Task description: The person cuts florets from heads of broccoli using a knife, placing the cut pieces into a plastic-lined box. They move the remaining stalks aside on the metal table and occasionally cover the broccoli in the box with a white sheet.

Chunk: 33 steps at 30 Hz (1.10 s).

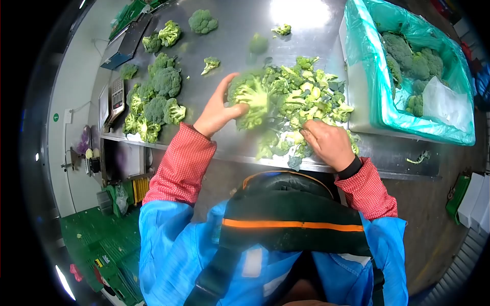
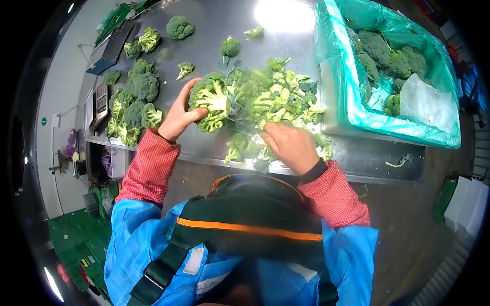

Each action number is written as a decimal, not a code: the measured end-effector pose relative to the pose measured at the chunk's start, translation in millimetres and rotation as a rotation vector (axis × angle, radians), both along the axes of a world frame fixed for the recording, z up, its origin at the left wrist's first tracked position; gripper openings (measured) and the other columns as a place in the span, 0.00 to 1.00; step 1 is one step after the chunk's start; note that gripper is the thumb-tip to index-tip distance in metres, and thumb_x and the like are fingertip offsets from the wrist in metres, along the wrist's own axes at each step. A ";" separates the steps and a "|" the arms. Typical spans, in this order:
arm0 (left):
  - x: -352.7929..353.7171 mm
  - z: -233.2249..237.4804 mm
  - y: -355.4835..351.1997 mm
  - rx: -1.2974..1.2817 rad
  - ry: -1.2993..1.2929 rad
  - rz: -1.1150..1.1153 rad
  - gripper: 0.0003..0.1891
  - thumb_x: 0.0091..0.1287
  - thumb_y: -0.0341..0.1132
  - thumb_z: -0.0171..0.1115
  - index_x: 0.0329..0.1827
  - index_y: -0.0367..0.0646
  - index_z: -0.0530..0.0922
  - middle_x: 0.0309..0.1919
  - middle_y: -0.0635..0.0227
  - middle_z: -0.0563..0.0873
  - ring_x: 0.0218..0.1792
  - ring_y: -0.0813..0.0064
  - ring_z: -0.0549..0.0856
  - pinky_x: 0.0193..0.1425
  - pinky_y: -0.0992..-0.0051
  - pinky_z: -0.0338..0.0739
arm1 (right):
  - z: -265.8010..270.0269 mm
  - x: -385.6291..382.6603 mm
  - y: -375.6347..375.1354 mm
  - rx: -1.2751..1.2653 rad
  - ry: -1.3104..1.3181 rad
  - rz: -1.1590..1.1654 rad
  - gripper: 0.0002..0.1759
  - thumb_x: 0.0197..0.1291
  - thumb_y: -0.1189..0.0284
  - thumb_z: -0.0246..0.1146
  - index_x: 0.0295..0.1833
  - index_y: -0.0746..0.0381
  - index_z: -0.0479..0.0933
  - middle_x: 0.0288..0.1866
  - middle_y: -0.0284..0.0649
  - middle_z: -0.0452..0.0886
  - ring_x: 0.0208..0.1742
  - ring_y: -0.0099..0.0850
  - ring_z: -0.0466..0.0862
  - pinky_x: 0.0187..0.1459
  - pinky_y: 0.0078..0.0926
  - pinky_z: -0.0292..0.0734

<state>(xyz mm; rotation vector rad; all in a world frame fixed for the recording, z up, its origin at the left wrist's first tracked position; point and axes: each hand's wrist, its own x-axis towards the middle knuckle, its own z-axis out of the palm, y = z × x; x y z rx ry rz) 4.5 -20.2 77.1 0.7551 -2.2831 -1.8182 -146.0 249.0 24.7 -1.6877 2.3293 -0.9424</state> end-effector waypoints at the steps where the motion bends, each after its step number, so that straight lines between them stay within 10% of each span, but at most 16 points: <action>1: -1.5 -1.3 -1.4 -0.111 0.003 -0.039 0.44 0.54 0.39 0.71 0.76 0.42 0.62 0.65 0.55 0.74 0.67 0.63 0.73 0.72 0.67 0.67 | 3.0 -2.2 -1.2 0.041 -0.002 0.027 0.08 0.67 0.64 0.62 0.42 0.57 0.78 0.31 0.40 0.82 0.30 0.43 0.83 0.29 0.40 0.77; 8: -18.0 13.6 9.9 -0.559 0.014 -0.217 0.40 0.52 0.37 0.70 0.72 0.47 0.68 0.56 0.54 0.74 0.65 0.54 0.73 0.71 0.64 0.68 | 8.3 -10.8 -13.0 0.168 0.203 0.051 0.11 0.66 0.61 0.61 0.35 0.56 0.75 0.21 0.42 0.80 0.22 0.42 0.83 0.24 0.40 0.77; 13: -8.8 -17.8 -18.7 -0.172 0.064 0.077 0.37 0.56 0.30 0.68 0.73 0.50 0.67 0.61 0.63 0.75 0.66 0.63 0.74 0.71 0.63 0.70 | -36.3 -18.9 20.4 0.322 0.154 0.034 0.12 0.67 0.64 0.59 0.34 0.58 0.78 0.22 0.46 0.82 0.24 0.46 0.84 0.26 0.46 0.77; 18: -5.9 -27.7 -12.4 0.281 0.213 0.206 0.40 0.58 0.25 0.65 0.75 0.47 0.58 0.64 0.60 0.69 0.64 0.65 0.75 0.64 0.68 0.77 | -13.3 -13.7 3.0 0.049 -0.624 -0.190 0.15 0.72 0.62 0.57 0.43 0.63 0.80 0.24 0.43 0.82 0.23 0.46 0.81 0.26 0.41 0.73; 19: -9.9 -33.5 -3.4 0.314 0.237 0.199 0.40 0.58 0.25 0.65 0.75 0.47 0.57 0.64 0.60 0.68 0.64 0.65 0.75 0.64 0.68 0.76 | -17.6 -10.4 -11.8 -0.141 -0.797 -0.076 0.18 0.77 0.59 0.54 0.51 0.64 0.79 0.21 0.34 0.75 0.17 0.25 0.70 0.21 0.26 0.68; 21: -19.5 -35.7 25.9 0.445 0.317 0.179 0.40 0.58 0.24 0.67 0.74 0.47 0.58 0.65 0.62 0.67 0.67 0.65 0.72 0.67 0.67 0.73 | -4.0 -6.1 -21.0 -0.031 -1.561 -0.048 0.20 0.79 0.58 0.52 0.57 0.64 0.75 0.21 0.30 0.73 0.14 0.20 0.66 0.16 0.20 0.62; 23: -22.8 -49.2 43.6 0.361 0.313 0.121 0.41 0.57 0.24 0.69 0.74 0.48 0.58 0.67 0.63 0.66 0.70 0.65 0.69 0.71 0.66 0.69 | -1.8 2.0 -33.2 -0.093 -1.673 -0.105 0.20 0.79 0.56 0.51 0.57 0.63 0.72 0.22 0.31 0.72 0.13 0.17 0.65 0.13 0.16 0.57; 30: -17.2 -25.9 60.6 0.334 0.294 -0.113 0.53 0.56 0.29 0.74 0.82 0.53 0.49 0.78 0.57 0.58 0.78 0.61 0.60 0.78 0.62 0.59 | -4.1 14.6 -34.0 -0.248 -1.005 -0.264 0.22 0.66 0.69 0.67 0.60 0.68 0.73 0.31 0.41 0.85 0.28 0.27 0.84 0.32 0.26 0.77; 33: -16.1 -41.7 61.3 -0.122 0.177 -0.104 0.50 0.57 0.29 0.73 0.82 0.49 0.53 0.77 0.56 0.61 0.77 0.63 0.61 0.78 0.64 0.60 | -2.1 17.0 -30.4 -0.162 -0.824 -0.281 0.23 0.64 0.67 0.68 0.61 0.64 0.74 0.33 0.46 0.85 0.28 0.32 0.85 0.32 0.29 0.78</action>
